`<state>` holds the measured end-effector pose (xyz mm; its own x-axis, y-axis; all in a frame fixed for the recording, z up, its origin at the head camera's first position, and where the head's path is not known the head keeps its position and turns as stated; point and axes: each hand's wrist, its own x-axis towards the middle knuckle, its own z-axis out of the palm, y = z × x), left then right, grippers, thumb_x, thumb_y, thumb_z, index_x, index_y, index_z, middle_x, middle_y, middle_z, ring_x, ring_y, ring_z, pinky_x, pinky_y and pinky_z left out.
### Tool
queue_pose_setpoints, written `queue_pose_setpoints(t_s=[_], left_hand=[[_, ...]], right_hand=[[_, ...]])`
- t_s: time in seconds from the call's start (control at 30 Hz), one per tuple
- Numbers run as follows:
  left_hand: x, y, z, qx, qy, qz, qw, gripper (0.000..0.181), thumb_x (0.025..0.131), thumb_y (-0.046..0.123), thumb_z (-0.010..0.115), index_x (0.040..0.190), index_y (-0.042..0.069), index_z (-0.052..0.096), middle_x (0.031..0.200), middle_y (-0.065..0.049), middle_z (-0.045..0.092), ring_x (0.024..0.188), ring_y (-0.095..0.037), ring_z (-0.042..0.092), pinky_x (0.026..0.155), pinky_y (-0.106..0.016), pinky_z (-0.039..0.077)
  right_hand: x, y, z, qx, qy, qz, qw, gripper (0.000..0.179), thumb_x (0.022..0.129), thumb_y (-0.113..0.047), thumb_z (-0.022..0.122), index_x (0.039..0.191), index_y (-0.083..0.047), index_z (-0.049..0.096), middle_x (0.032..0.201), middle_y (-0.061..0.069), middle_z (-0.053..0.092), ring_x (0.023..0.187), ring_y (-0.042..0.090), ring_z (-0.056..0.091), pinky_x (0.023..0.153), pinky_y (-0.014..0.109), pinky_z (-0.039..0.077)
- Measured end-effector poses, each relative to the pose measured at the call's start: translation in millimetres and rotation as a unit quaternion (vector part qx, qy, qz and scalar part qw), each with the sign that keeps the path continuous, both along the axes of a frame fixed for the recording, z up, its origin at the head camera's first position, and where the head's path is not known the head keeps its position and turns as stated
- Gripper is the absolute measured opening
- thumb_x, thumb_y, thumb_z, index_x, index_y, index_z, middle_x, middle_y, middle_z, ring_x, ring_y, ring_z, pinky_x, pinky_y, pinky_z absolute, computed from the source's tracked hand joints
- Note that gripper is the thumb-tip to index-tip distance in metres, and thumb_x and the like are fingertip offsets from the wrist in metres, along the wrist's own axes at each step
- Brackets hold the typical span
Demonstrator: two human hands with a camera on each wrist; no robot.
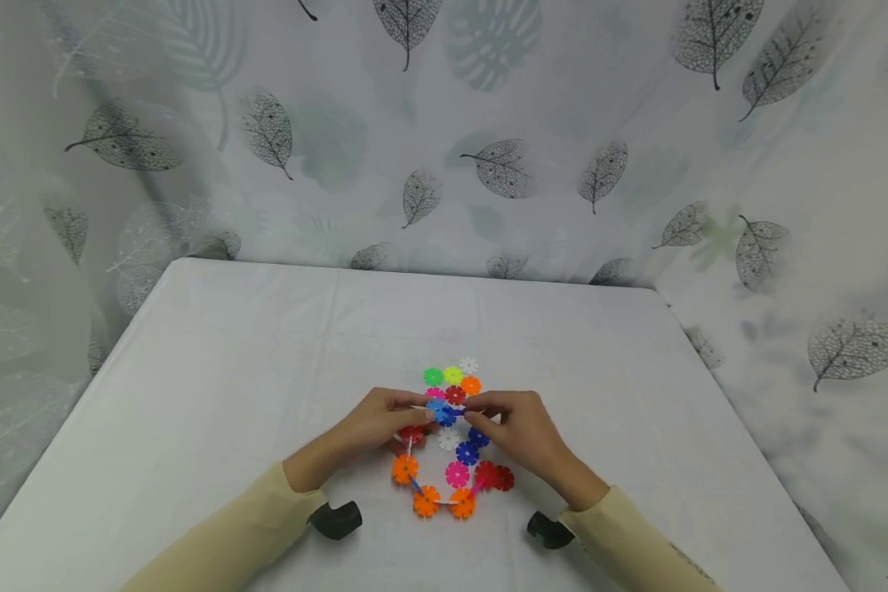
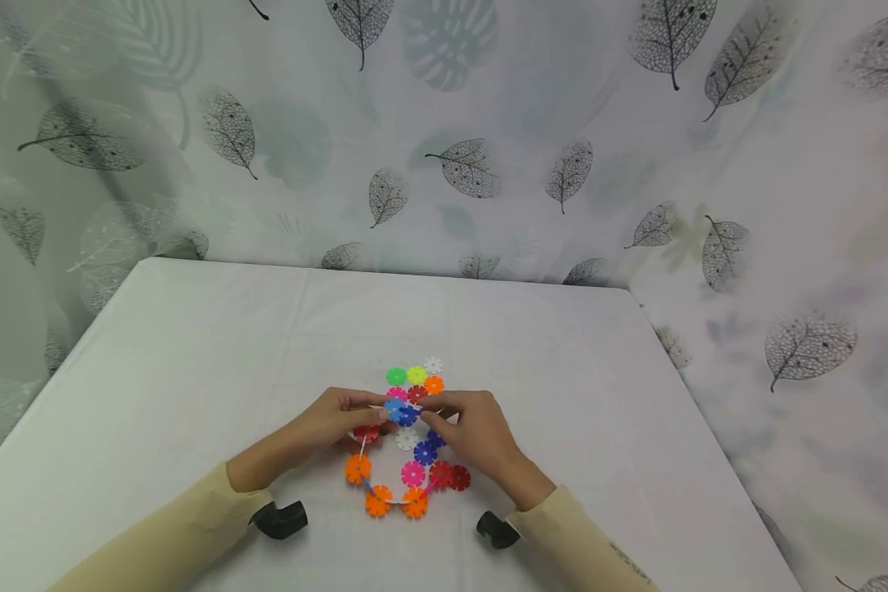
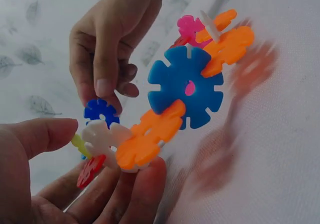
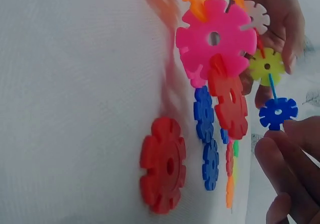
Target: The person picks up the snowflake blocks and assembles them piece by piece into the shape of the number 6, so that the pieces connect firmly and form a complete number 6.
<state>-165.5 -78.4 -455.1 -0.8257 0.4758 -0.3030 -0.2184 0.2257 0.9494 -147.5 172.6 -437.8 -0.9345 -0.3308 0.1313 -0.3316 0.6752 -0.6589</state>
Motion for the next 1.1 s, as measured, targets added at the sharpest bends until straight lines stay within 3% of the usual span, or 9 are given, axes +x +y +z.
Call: queue_pose_setpoints(t_s=[0.13,0.4,0.8,1.1], left_hand=[[-0.4,-0.5,0.2,-0.001,-0.014,0.004,0.9999,0.045,0.099,0.024,0.067,0.136,0.000,0.061,0.107,-0.010,0.075,0.071,-0.016,0.065,0.061,-0.030,0.057],[1.1,0.7,2.1,-0.001,-0.017,0.010,0.9998,0.045,0.098,0.021,0.067,0.137,0.000,0.060,0.106,-0.010,0.075,0.071,-0.018,0.066,0.060,-0.031,0.057],[1.7,3.1,3.1,-0.022,0.001,0.023,0.9995,0.041,0.097,0.019,0.067,0.133,0.003,0.058,0.103,-0.008,0.076,0.071,-0.020,0.064,0.061,-0.033,0.058],[0.8,3.6,0.8,-0.037,0.006,0.029,0.9989,0.040,0.097,0.020,0.067,0.132,0.004,0.058,0.103,-0.005,0.076,0.076,-0.021,0.065,0.062,-0.033,0.058]], right_hand=[[-1.1,4.7,0.8,-0.016,-0.014,-0.009,0.9997,0.020,0.093,-0.018,0.076,0.113,-0.016,0.078,0.101,-0.013,0.074,0.078,0.009,0.060,0.067,0.027,0.053],[-7.3,16.1,-3.4,-0.015,-0.015,-0.065,0.9977,0.028,0.093,-0.015,0.075,0.121,-0.015,0.074,0.111,-0.006,0.071,0.098,0.013,0.067,0.081,0.035,0.055],[-14.6,28.3,-12.6,-0.005,-0.032,-0.109,0.9936,0.051,0.095,-0.017,0.072,0.144,-0.017,0.057,0.119,0.006,0.064,0.101,0.024,0.065,0.088,0.043,0.056],[-16.3,37.3,-16.0,0.001,-0.079,-0.142,0.9867,0.059,0.096,-0.020,0.071,0.150,-0.017,0.048,0.126,0.008,0.061,0.108,0.028,0.062,0.089,0.046,0.056]])
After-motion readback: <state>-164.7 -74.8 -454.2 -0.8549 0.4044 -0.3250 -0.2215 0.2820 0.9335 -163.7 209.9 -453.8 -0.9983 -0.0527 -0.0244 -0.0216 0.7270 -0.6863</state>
